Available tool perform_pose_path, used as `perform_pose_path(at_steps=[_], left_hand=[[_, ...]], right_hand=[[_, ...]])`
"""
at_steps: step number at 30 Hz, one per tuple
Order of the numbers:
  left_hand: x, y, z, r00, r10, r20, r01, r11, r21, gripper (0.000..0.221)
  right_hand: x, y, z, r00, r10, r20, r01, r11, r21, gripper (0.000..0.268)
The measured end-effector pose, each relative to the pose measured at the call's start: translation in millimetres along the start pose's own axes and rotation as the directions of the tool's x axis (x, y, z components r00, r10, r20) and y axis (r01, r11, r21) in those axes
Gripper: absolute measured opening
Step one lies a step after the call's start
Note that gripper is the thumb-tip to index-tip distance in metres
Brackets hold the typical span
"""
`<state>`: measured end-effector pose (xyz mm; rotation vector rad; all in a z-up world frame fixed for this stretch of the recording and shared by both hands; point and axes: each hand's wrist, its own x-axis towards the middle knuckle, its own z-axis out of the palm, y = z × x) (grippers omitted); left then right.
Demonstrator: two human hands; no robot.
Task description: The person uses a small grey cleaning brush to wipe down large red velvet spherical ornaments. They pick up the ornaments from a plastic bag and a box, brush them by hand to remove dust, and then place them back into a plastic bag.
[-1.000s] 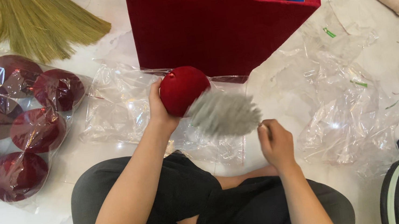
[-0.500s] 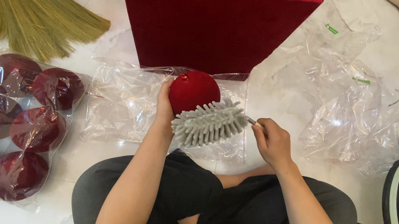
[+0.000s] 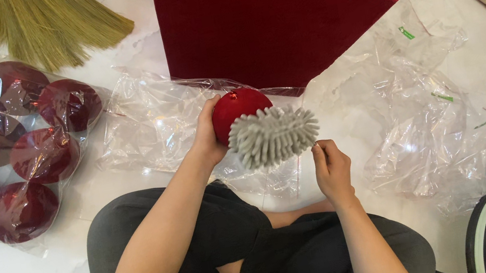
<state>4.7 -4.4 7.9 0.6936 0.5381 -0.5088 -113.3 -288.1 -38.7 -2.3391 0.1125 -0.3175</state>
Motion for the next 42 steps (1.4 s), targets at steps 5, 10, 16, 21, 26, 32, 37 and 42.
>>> perform_pose_path(at_steps=[5,10,16,21,26,32,37,42], left_hand=[[-0.3,-2.1,-0.3,0.999,-0.035,0.002,0.035,0.999,-0.005,0.051],[-3.1,-1.5,1.0,0.998,-0.069,0.006,0.069,0.998,-0.008,0.052],[-13.7,4.2,4.2,0.997,-0.07,0.012,0.07,0.997,0.014,0.054],[-25.0,4.4,13.6,0.994,-0.095,0.046,0.095,0.995,0.013,0.069],[-13.3,-0.7,6.2,0.996,-0.076,0.038,0.074,0.996,0.04,0.068],[-24.3,0.0,9.2,0.99,-0.121,0.071,0.118,0.992,0.046,0.073],[-26.0,-0.4,9.0,0.983,-0.161,0.093,0.157,0.986,0.049,0.078],[-0.2,-8.1,-4.7,0.964,-0.176,0.198,0.146,0.976,0.159,0.062]], right_hand=[[2.5,-5.2,0.9,0.998,0.061,-0.001,-0.061,0.998,0.032,0.02],[6.3,-5.0,4.2,0.994,0.101,0.051,-0.102,0.995,0.015,0.023],[1.6,-33.6,4.3,0.975,0.178,0.135,-0.176,0.984,-0.032,0.025],[5.7,-39.1,5.1,0.981,0.122,0.15,-0.114,0.992,-0.06,0.027],[2.5,-34.6,6.2,0.984,0.108,0.143,-0.098,0.992,-0.078,0.028],[1.6,-36.6,6.8,0.987,0.053,0.153,-0.037,0.994,-0.107,0.028],[-0.9,-36.1,4.4,0.993,0.05,0.108,-0.038,0.993,-0.108,0.026],[0.3,-26.8,1.2,1.0,0.011,0.015,-0.009,0.991,-0.135,0.03]])
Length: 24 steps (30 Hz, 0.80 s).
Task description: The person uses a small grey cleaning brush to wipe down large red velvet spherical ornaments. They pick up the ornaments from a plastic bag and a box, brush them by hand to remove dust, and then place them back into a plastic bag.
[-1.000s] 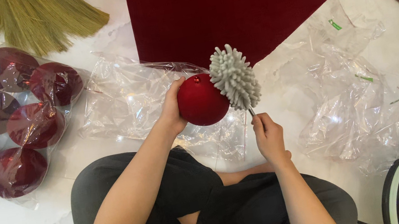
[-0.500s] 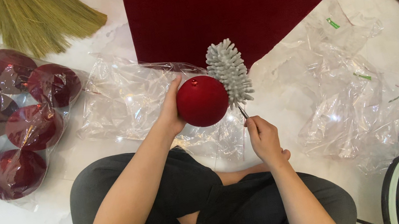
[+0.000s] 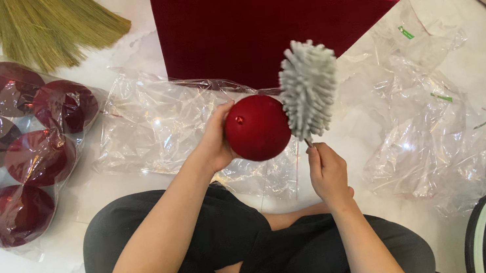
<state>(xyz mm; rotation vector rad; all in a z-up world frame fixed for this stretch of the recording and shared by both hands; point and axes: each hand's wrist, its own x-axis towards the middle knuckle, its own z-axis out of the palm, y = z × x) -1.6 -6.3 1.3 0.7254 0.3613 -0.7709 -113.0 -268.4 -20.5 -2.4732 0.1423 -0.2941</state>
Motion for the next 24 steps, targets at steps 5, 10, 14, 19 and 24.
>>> perform_pose_path(at_steps=[5,10,14,19,24], left_hand=[[6.7,3.1,-7.3,0.977,0.188,0.102,-0.181,0.981,-0.07,0.051],[3.3,-0.4,6.7,0.988,0.141,0.06,-0.128,0.975,-0.179,0.068],[-0.7,4.1,12.9,0.997,0.072,-0.003,-0.07,0.963,-0.26,0.084],[40.5,-21.1,-15.8,0.992,-0.04,0.123,0.058,0.989,-0.139,0.079],[32.9,-16.0,-5.4,0.991,0.074,0.11,-0.061,0.992,-0.113,0.082]], right_hand=[[2.2,13.5,2.9,0.99,-0.131,-0.058,0.125,0.988,-0.092,0.027],[0.1,10.7,-3.8,0.96,-0.266,-0.091,0.244,0.948,-0.205,0.026],[3.3,0.1,-20.4,0.914,-0.391,-0.108,0.342,0.886,-0.312,0.02],[7.8,18.1,-44.1,0.863,-0.481,-0.154,0.411,0.845,-0.341,0.009],[1.9,4.3,-56.6,0.827,-0.496,-0.264,0.397,0.848,-0.352,0.013]])
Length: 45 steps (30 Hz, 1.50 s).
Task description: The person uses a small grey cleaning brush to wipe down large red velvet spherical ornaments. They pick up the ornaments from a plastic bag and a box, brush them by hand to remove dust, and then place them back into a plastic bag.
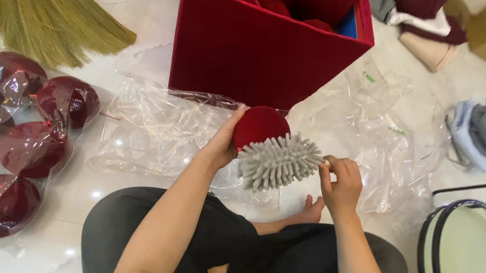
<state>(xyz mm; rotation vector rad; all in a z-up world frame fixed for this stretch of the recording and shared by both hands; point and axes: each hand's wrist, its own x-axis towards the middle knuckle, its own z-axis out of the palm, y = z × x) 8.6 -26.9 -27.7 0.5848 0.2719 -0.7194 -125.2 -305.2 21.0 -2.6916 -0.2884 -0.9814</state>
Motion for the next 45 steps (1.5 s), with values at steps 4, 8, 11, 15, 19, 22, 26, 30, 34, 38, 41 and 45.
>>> perform_pose_path(at_steps=[4,8,11,15,19,22,26,30,34,38,41,45], left_hand=[[-19.8,10.2,19.6,0.992,0.121,0.027,-0.12,0.992,-0.046,0.087],[-53.2,31.5,32.6,0.998,0.044,-0.037,-0.044,0.999,0.003,0.055],[-44.6,24.2,26.4,0.99,0.066,-0.129,-0.069,0.997,-0.024,0.046],[-25.2,14.7,16.7,0.931,0.292,-0.22,-0.25,0.947,0.199,0.044],[-21.3,6.8,14.3,0.937,0.27,-0.219,-0.199,0.934,0.297,0.04],[-4.2,-13.0,3.1,0.918,0.348,-0.191,-0.292,0.918,0.27,0.041],[-7.3,-14.9,5.4,0.924,0.362,-0.123,-0.317,0.906,0.28,0.037],[-20.1,-6.1,18.3,0.942,0.302,-0.149,-0.256,0.929,0.267,0.036],[-33.4,-1.7,26.1,0.944,0.293,-0.151,-0.247,0.933,0.263,0.037],[-47.6,0.8,31.8,0.937,0.335,-0.104,-0.295,0.913,0.283,0.042],[-41.2,-0.1,28.6,0.944,0.314,-0.097,-0.278,0.92,0.275,0.046],[-45.5,8.1,36.4,0.961,0.203,-0.189,-0.168,0.968,0.185,0.053]], right_hand=[[1.5,-14.4,-0.4,0.999,-0.026,0.03,0.026,1.0,-0.008,0.014],[-12.4,-9.1,19.9,0.992,0.05,0.112,-0.045,0.998,-0.048,0.015],[-22.5,-6.6,24.5,0.983,0.095,0.158,-0.084,0.994,-0.07,0.016],[-33.0,10.4,29.8,0.994,0.02,0.109,-0.007,0.993,-0.116,0.018],[-31.3,3.9,27.6,0.992,0.085,0.091,-0.07,0.986,-0.153,0.017],[-29.8,-0.5,26.2,0.991,0.125,0.042,-0.12,0.988,-0.097,0.018],[-26.1,-7.2,24.8,0.969,0.226,0.095,-0.221,0.973,-0.065,0.021],[-28.8,-12.5,26.6,0.93,0.325,0.172,-0.322,0.946,-0.043,0.026],[-25.9,-27.8,26.3,0.891,0.396,0.22,-0.411,0.911,0.022,0.027],[-32.0,-28.3,33.4,0.832,0.481,0.278,-0.51,0.859,0.041,0.027],[-37.8,-24.2,37.5,0.785,0.545,0.293,-0.577,0.816,0.028,0.028],[-43.9,-18.9,40.8,0.717,0.626,0.305,-0.665,0.746,0.034,0.03]])
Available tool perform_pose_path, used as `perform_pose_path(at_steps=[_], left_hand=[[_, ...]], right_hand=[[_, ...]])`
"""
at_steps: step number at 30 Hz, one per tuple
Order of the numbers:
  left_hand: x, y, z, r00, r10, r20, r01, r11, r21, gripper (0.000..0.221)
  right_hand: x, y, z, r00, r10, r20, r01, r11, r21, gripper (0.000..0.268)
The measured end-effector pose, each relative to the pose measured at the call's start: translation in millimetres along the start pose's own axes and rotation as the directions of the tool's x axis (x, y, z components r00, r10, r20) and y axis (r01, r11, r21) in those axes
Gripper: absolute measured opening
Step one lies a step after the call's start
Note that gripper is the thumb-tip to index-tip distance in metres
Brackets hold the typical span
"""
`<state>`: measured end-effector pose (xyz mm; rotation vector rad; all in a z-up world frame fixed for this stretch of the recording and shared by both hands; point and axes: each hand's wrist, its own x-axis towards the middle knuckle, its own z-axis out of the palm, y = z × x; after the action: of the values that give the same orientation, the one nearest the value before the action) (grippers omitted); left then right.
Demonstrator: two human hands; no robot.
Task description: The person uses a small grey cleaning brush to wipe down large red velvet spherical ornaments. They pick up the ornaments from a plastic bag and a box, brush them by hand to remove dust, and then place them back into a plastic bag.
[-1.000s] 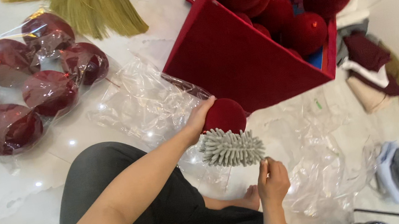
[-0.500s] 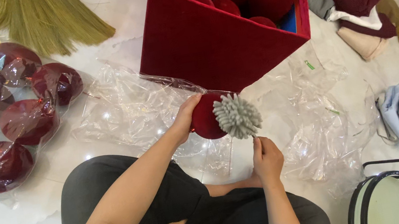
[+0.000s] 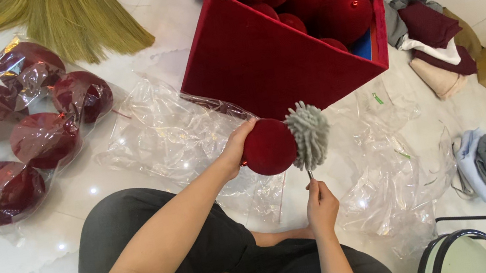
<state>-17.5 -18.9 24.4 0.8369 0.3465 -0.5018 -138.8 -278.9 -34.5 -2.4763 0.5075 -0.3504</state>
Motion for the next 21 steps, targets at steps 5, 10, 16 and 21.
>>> perform_pose_path(at_steps=[5,10,16,21], left_hand=[[8.6,10.3,0.9,0.986,-0.104,-0.133,0.086,0.987,-0.133,0.083],[-5.7,26.6,-7.9,0.951,-0.165,-0.263,0.104,0.968,-0.23,0.087],[-4.9,31.9,-9.1,0.898,-0.259,-0.357,0.165,0.947,-0.274,0.071],[-6.2,32.0,-6.0,0.885,-0.259,-0.388,0.189,0.959,-0.209,0.072]], right_hand=[[2.6,13.7,9.8,0.993,0.11,-0.047,-0.105,0.989,0.104,0.034],[-12.6,-10.5,-1.9,0.995,0.068,-0.071,-0.061,0.993,0.101,0.037],[-29.8,6.1,5.3,0.993,-0.109,-0.041,0.109,0.994,-0.021,0.03],[-35.4,18.8,20.6,0.901,-0.418,0.116,0.434,0.866,-0.25,0.02]])
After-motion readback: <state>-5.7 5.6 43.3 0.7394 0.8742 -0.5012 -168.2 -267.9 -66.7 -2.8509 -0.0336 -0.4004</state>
